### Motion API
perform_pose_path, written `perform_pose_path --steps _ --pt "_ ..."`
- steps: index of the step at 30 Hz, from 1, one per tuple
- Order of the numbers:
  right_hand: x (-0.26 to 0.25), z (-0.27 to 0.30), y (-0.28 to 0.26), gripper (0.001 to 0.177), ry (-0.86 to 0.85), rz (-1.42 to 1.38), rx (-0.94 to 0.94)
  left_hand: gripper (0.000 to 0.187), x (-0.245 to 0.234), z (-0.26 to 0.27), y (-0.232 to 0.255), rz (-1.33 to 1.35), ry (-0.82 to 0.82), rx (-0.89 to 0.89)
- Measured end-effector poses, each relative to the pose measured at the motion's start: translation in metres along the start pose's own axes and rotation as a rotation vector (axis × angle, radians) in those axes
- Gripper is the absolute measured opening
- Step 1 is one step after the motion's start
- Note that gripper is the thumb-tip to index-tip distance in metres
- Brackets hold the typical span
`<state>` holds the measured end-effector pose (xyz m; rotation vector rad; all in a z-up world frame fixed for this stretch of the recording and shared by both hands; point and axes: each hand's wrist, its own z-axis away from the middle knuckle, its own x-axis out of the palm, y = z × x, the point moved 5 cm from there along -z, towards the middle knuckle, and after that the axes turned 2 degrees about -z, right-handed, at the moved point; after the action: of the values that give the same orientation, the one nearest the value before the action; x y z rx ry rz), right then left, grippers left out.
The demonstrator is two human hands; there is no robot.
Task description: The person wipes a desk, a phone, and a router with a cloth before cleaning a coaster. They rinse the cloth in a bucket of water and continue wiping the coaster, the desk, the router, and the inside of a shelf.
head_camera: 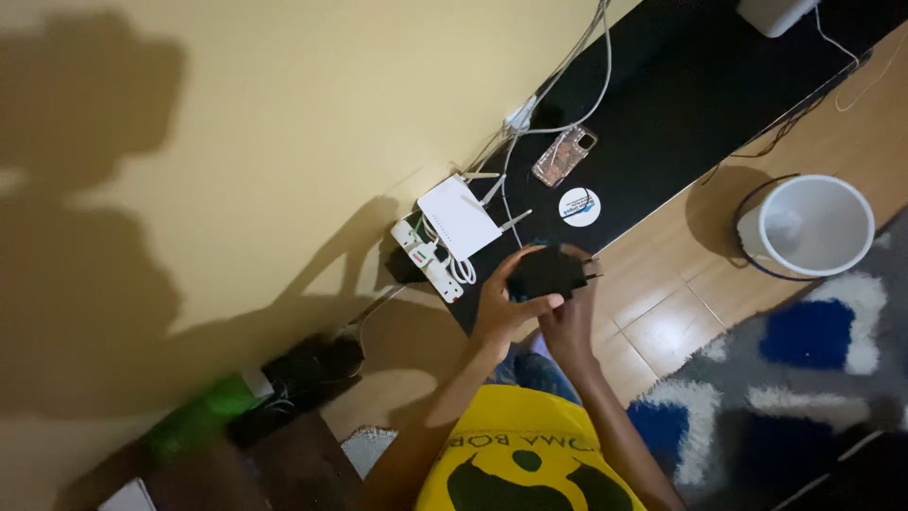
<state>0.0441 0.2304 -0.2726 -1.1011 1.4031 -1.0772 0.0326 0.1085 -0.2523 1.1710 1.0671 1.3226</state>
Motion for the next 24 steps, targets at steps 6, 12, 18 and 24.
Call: perform_pose_path --steps 6,12,18,24 --pt "-0.029 0.015 0.019 0.048 -0.012 -0.646 0.284 0.076 0.0 0.011 0.021 -0.307 0.128 0.264" --pt "-0.023 0.036 0.069 0.04 0.084 -0.783 0.761 0.083 0.014 0.022 0.01 -0.583 0.041 0.386" --pt "-0.02 0.042 0.064 0.042 0.247 -0.848 0.854 0.071 0.019 0.057 -0.008 -0.261 -0.018 0.128" --pt "0.001 0.072 0.091 0.041 0.16 -1.125 0.895 0.055 0.031 0.063 -0.059 -0.626 0.064 0.328"
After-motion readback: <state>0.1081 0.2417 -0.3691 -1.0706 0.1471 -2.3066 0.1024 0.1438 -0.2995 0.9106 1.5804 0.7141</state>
